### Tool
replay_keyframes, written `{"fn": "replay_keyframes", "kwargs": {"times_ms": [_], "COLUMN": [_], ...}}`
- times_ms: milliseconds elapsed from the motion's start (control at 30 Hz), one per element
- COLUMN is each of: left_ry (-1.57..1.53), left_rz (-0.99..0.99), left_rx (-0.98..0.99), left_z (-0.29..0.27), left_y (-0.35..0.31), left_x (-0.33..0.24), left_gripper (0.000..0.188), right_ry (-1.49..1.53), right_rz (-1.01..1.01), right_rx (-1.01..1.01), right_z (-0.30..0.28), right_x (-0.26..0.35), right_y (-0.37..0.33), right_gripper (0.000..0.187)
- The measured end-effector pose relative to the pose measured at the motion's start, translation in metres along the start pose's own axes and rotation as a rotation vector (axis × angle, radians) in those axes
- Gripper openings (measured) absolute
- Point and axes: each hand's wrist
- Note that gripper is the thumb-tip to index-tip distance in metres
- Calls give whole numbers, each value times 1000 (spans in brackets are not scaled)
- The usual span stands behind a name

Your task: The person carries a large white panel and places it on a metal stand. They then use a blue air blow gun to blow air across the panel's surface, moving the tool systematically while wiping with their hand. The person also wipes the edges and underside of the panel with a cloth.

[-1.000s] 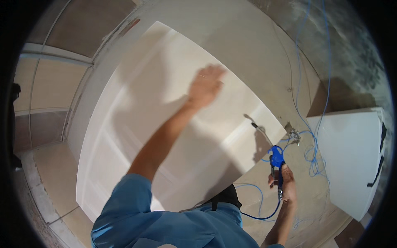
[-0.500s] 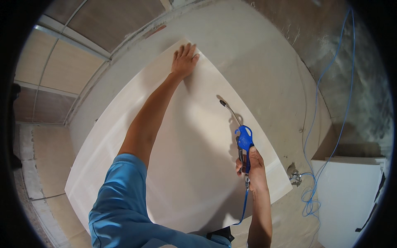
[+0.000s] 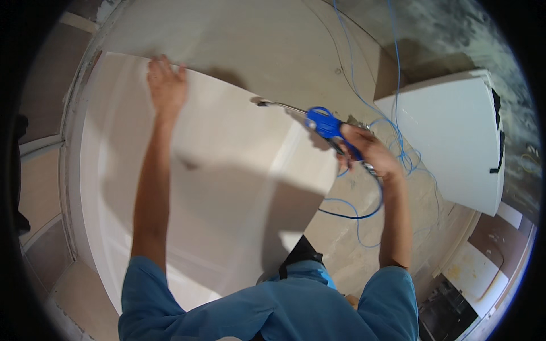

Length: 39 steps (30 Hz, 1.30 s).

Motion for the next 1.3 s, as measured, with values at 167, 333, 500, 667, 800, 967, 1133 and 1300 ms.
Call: {"fn": "replay_keyframes", "kwargs": {"times_ms": [167, 333, 500, 667, 800, 967, 1133, 1300], "left_ry": [-200, -480, -473, -297, -74, -16, 55, 62], "left_rz": [232, 485, 376, -108, -387, -637, -698, -703], "left_rx": [249, 364, 278, 260, 241, 219, 193, 133], "left_z": [-79, -145, -191, -233, -234, -224, -200, -179], "left_y": [-124, -197, -187, -199, -245, -262, -214, -196], "left_x": [-149, -231, -178, -2, 127, 200, 242, 275], "left_gripper": [72, 62, 63, 60, 64, 66, 66, 67], "right_ry": [-158, -100, -156, 215, -84, 106, 480, 627], "right_rz": [133, 76, 111, 46, 107, 95, 2, -70], "right_rx": [-124, -126, -20, -30, 295, 283, 212, 282], "right_z": [-35, -63, -70, 2, 73, 127, 176, 255], "right_x": [-67, -76, -33, -18, -17, 17, 80, 148], "right_y": [-126, -183, -171, -114, -78, -9, 101, 194], "right_gripper": [45, 45, 49, 49, 52, 55, 56, 51]}}
Point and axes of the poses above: each hand's wrist, its own y-axis towards the middle knuckle, its own z-axis out of the palm, x = y × z, and after that the axes turned 5 degrees about z, right-handed
